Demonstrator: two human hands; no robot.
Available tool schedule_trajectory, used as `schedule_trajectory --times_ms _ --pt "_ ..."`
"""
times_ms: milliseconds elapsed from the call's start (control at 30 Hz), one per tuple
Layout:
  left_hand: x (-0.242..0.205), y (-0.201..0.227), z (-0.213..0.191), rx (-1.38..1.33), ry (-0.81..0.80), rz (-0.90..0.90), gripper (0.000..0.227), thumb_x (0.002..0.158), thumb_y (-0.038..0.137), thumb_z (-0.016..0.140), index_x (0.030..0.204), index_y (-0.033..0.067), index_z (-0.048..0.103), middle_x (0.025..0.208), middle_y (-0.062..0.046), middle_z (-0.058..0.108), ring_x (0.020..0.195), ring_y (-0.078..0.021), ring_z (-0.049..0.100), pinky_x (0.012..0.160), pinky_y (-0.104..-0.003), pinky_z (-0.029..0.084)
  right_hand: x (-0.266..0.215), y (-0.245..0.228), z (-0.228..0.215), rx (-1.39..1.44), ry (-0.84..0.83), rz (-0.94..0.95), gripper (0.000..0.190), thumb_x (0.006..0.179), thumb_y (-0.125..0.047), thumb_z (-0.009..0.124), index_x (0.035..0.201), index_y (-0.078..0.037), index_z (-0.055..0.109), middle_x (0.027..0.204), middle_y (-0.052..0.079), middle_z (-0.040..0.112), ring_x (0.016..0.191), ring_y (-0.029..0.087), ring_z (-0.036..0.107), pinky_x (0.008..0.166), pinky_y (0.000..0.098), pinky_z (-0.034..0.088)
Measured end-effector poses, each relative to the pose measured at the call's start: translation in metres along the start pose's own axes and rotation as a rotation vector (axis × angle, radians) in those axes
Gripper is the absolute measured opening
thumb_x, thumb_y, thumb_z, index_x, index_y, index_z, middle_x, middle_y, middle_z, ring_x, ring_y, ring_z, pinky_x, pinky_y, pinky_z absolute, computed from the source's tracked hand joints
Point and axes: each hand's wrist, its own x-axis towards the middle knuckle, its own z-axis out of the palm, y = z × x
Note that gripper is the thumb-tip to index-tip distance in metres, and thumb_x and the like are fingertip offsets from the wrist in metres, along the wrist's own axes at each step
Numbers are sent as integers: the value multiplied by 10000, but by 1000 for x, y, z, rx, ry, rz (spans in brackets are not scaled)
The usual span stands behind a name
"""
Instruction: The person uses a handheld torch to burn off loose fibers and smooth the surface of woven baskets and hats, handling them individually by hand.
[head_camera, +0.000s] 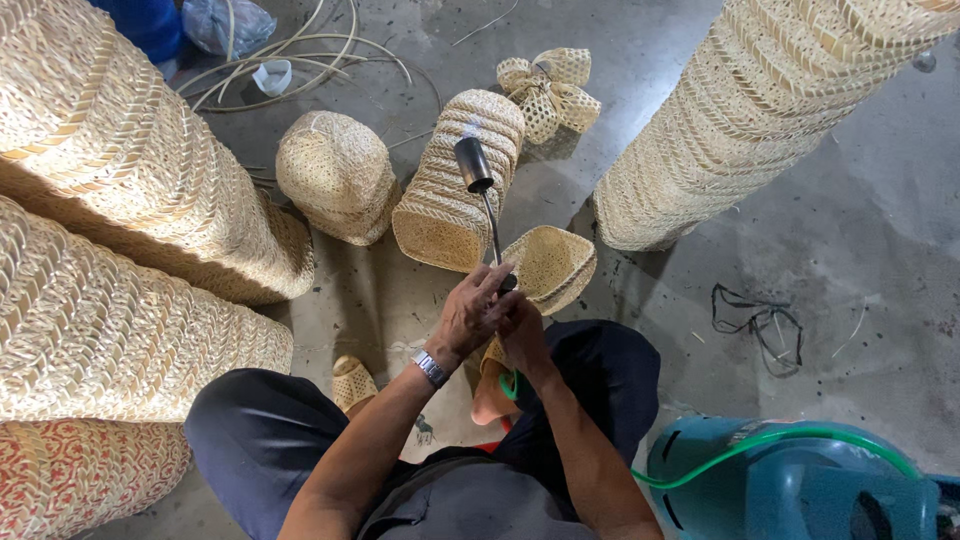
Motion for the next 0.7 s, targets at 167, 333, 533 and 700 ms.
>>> schedule_trajectory --times_ms 167,333,533,700 --pt "-4 -9 1 88 56 133 483 929 181 706 1389 100 584 1064 -112 630 939 -292 646 799 -388 563 -1 2 1 47 -16 82 81 946 36 605 1007 -17 609 867 37 597 810 102 560 712 282 475" --pt "-7 -8 0 4 30 11 472 902 242 764 1318 79 611 1019 -130 636 844 -283 657 713 -384 559 -3 -9 -2 -160 -28 35 186 889 59 553 1046 -16 618 923 35 624 860 111 594 720 283 494" --pt "-2 -3 4 -49 1 -28 393 973 146 675 1351 61 610 1052 -123 646 881 -291 667 746 -395 558 -3 -36 0 -234 -43 -47 120 928 5 619 1034 -27 574 886 59 613 866 117 591 736 283 489" --pt "-3 -5 9 -34 24 -7 394 955 133 678 1333 43 613 1077 -126 650 917 -311 671 763 -404 559 -5 -50 3 -81 -27 4 92 960 -15 611 1033 -46 566 860 50 618 831 115 602 738 276 504"
